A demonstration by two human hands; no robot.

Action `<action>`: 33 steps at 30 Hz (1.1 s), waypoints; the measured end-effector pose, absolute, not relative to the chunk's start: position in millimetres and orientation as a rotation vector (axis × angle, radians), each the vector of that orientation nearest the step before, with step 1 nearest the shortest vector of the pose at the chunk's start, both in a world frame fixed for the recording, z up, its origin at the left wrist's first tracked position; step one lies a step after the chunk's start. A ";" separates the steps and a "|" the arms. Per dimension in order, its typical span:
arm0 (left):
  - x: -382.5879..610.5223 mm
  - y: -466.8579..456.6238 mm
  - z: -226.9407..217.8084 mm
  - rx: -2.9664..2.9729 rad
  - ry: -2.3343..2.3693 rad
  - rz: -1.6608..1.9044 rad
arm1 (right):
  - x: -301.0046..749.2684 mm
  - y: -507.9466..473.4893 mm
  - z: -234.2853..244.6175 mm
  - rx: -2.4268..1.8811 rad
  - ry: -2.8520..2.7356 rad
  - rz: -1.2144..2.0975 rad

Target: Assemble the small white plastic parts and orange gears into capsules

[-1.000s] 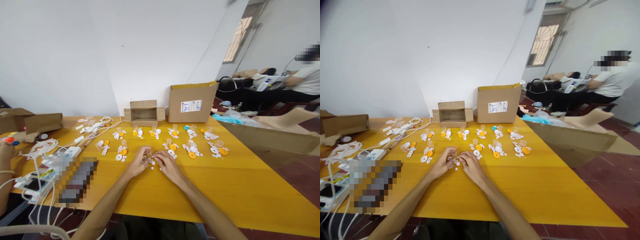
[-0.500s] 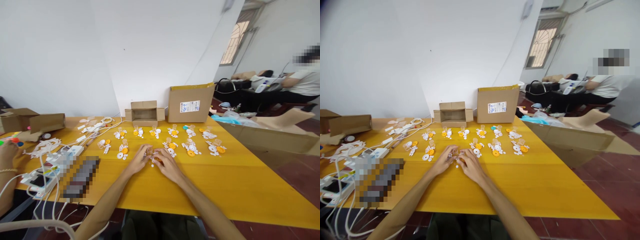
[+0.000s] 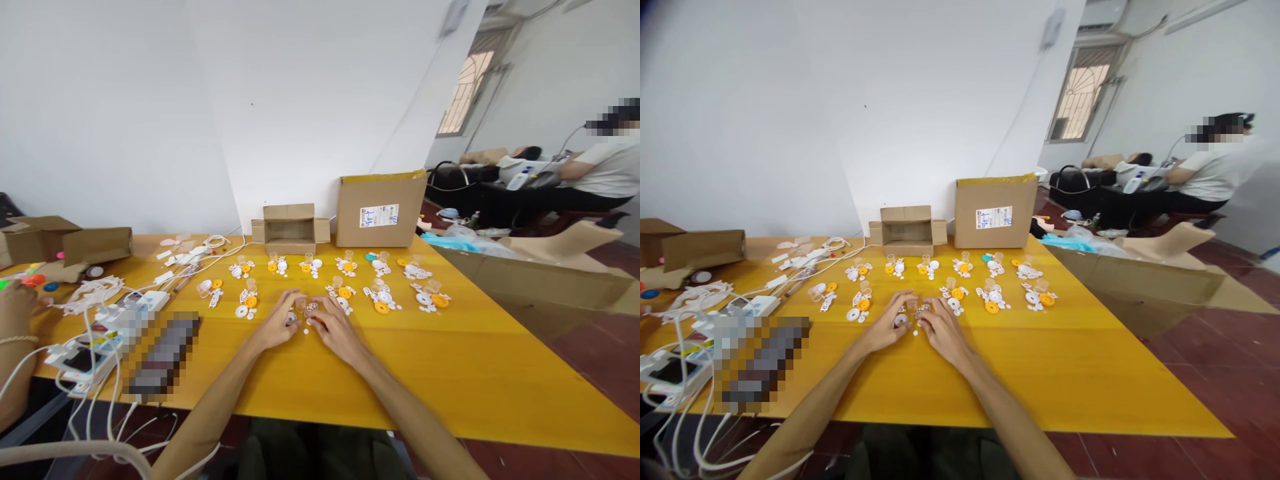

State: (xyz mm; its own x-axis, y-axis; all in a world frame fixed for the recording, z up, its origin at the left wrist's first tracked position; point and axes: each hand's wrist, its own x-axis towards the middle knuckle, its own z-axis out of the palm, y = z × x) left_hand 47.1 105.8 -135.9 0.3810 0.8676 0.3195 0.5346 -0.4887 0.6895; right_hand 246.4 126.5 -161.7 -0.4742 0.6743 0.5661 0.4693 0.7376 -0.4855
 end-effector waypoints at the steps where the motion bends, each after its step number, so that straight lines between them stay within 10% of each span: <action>1: 46.5 105.1 -135.0 2.192 1.225 0.909 | 246.5 126.3 -161.2 -0.856 -2.156 0.334; 33: 36.0 100.0 -134.2 2.442 1.442 0.718 | 256.9 128.0 -154.8 -0.989 -2.051 0.380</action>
